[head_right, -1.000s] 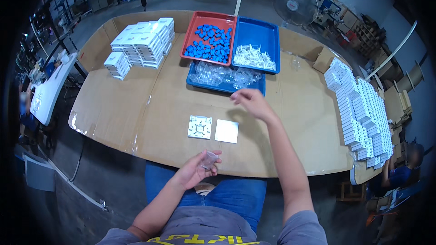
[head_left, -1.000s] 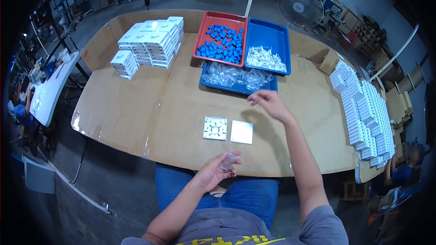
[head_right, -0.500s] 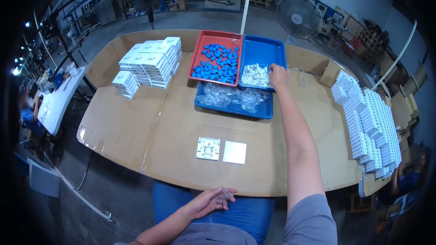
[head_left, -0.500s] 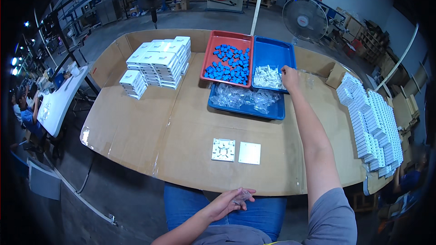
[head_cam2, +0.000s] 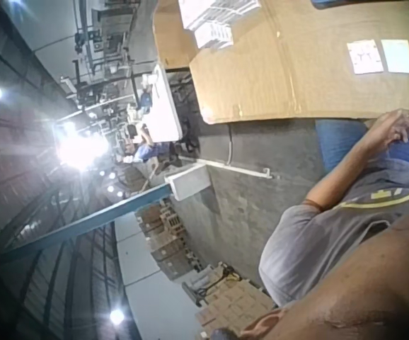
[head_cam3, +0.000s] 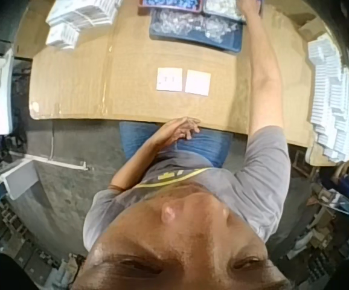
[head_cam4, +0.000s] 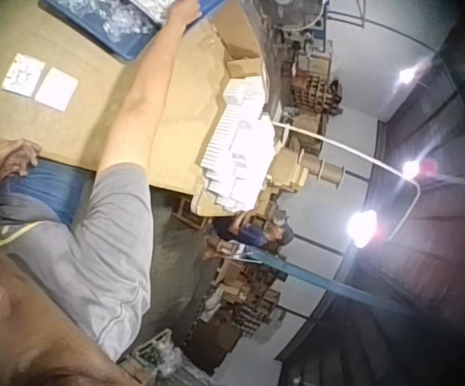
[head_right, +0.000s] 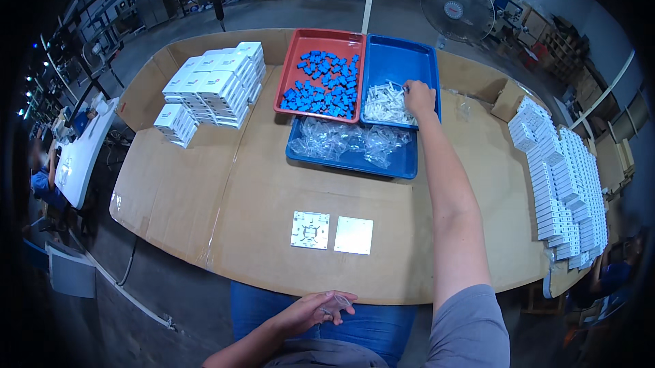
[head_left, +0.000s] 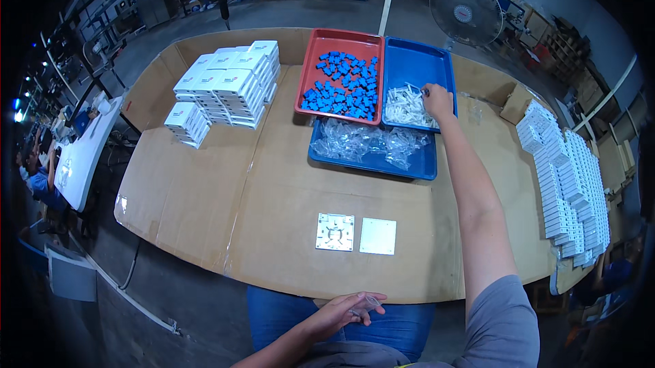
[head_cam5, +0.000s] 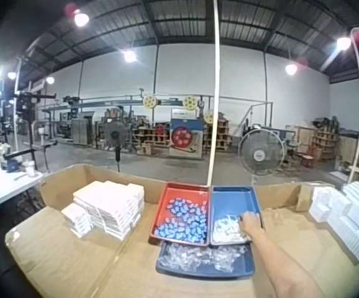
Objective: Manually assemble a white plastic electronics enclosure by inserting components and snapping the housing together.
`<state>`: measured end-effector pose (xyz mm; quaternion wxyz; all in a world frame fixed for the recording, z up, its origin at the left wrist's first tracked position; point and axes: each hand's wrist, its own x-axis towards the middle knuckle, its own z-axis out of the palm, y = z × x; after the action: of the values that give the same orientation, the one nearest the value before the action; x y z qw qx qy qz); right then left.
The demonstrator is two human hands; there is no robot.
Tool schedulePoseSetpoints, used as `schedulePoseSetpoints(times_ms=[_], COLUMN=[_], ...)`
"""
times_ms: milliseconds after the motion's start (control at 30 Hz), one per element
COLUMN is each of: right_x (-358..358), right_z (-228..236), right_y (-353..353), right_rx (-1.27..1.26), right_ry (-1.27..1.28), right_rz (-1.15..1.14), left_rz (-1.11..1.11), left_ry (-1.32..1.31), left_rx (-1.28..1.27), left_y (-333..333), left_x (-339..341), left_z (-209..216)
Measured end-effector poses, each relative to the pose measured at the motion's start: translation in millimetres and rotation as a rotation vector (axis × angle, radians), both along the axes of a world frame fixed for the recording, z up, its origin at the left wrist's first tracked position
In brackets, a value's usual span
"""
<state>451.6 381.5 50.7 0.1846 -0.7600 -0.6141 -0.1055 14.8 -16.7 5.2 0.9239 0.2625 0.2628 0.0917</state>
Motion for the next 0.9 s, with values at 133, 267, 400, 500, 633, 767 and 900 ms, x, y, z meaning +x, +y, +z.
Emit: schedulePoseSetpoints(times_ms=[133,267,400,500,633,767,900], right_x=[16.9,-17.2,-52.9,-67.1,-80.7,-94.2,-126.6], right_z=[5.0,49.5,99.1,107.2,107.5,87.2,41.7], right_y=[-8.1,-29.5,-102.4,-137.3,-177.5,-207.9,-263.8], right_rx=[0.046,0.468,0.522,0.509,0.507,0.488,0.380], right_ry=[-0.045,1.197,1.841,1.914,1.952,2.018,1.259], right_rz=[-0.012,0.317,0.562,0.638,0.662,0.689,0.224], left_rz=[0.004,0.065,0.115,0.143,0.162,0.258,0.433], left_ry=[-0.035,-0.028,-0.049,-0.091,-0.066,-0.143,-0.163], left_rx=[-0.008,-0.022,-0.040,-0.034,-0.028,-0.080,-0.095], left_y=[7.9,8.2,5.6,4.8,0.8,-2.3,5.9], left_x=[5.4,1.9,6.2,10.5,12.6,8.4,9.4], left_z=[3.0,2.9,-5.2,-4.1,-4.9,-13.1,-4.9])
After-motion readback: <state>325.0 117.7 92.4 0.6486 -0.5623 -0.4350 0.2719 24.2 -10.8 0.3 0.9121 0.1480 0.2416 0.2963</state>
